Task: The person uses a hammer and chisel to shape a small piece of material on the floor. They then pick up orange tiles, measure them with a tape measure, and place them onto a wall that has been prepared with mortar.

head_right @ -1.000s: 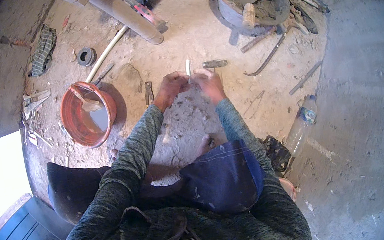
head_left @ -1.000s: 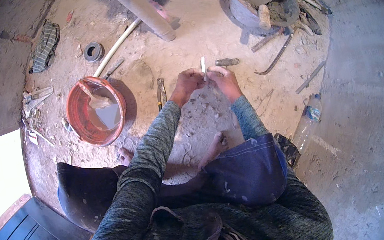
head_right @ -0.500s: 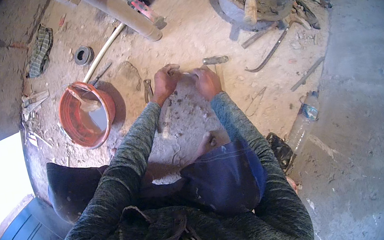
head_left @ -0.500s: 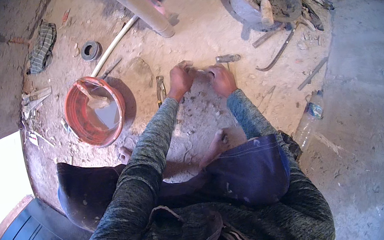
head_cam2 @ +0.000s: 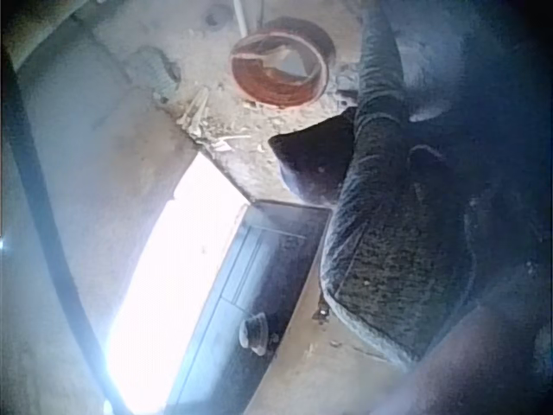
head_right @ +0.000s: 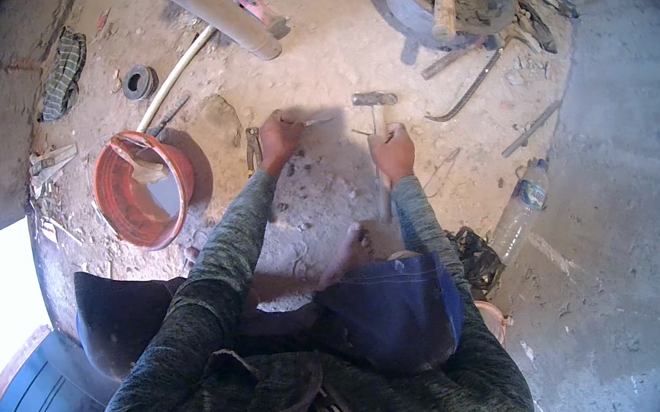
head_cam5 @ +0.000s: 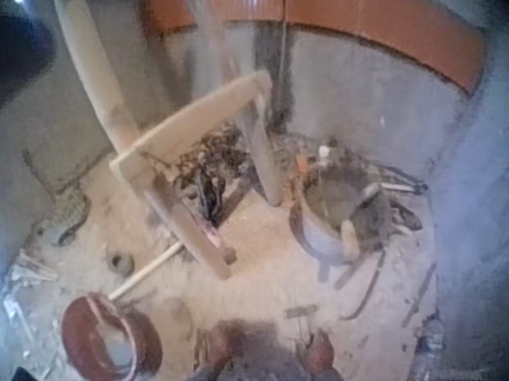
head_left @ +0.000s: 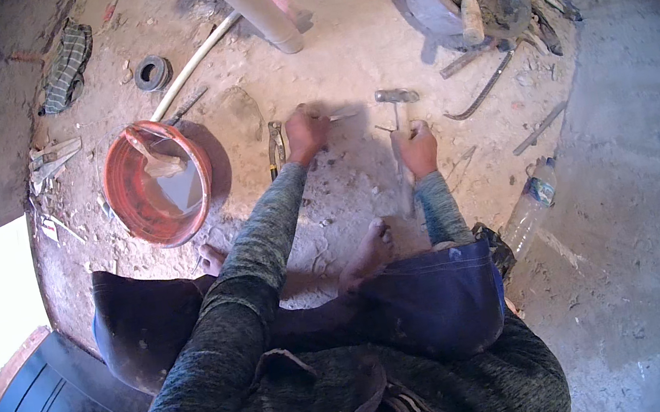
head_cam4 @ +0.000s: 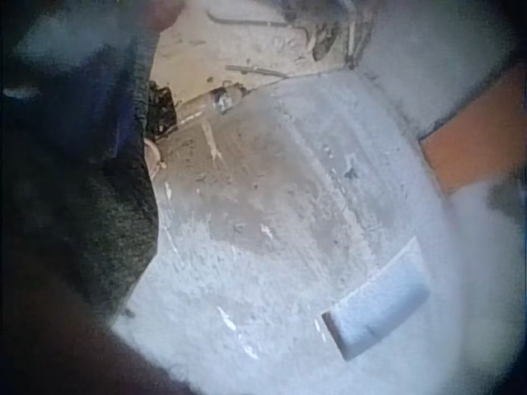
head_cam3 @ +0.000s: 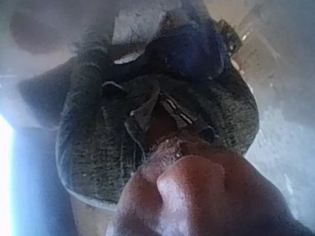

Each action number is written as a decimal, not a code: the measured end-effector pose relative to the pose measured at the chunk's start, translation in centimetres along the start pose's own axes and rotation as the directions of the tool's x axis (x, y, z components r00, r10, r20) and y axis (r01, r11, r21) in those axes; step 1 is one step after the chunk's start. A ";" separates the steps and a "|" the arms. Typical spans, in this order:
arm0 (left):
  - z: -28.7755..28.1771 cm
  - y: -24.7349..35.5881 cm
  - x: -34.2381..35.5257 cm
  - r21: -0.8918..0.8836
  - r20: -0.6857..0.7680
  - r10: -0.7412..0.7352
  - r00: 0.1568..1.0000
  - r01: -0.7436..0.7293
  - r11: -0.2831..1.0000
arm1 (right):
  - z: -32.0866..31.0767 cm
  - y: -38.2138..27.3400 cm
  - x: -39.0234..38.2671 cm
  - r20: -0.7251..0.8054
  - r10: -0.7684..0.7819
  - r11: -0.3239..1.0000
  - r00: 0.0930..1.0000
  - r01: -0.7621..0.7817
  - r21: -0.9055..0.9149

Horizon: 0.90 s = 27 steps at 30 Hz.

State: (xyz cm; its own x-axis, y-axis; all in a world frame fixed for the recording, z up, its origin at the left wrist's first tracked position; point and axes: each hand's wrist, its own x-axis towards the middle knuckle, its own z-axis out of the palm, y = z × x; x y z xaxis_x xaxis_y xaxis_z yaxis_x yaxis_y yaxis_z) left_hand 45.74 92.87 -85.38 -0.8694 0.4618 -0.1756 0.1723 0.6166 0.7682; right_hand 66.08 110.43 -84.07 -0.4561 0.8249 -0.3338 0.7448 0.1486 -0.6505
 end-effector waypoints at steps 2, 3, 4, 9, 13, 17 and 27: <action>0.1 -0.2 0.2 0.008 0.034 -0.068 0.997 0.068 0.998 | -0.1 -1.1 0.0 0.201 0.152 0.947 0.968 -0.200 0.250; -0.4 -0.8 0.0 0.064 0.045 -0.099 0.994 0.096 0.993 | -0.5 -2.6 -1.0 0.286 0.190 0.911 0.939 -0.277 0.306; -0.7 -0.2 0.0 0.102 0.063 -0.117 0.991 0.110 0.989 | -1.3 -4.0 -2.0 0.349 0.224 0.869 0.910 -0.349 0.351; -0.9 0.4 -0.9 0.142 0.122 -0.073 0.990 0.056 0.988 | -1.1 -5.6 -6.9 0.015 -0.205 0.972 0.979 0.202 0.121; -0.8 0.0 -2.2 0.162 0.163 0.175 0.971 -0.201 0.966 | 0.4 -5.0 -7.8 0.040 -0.371 0.929 0.928 0.370 0.035; -1.4 0.2 -2.4 0.112 0.156 0.264 0.952 -0.283 0.953 | 1.5 -5.3 -7.5 0.065 -0.522 0.849 0.850 0.526 -0.051; -0.5 -0.6 -2.0 0.302 0.222 0.490 0.843 -0.537 0.787 | 2.8 -5.5 -5.2 0.139 -0.568 0.805 0.811 0.582 -0.111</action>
State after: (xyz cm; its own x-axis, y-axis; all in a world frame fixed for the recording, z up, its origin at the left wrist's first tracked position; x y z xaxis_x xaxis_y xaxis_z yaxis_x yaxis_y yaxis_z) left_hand 47.14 91.21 -85.20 -0.5457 0.8329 0.0921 0.7429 0.4299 0.5132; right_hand 63.04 103.79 -80.63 -0.8606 0.5093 0.0038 0.3881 0.6605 -0.6428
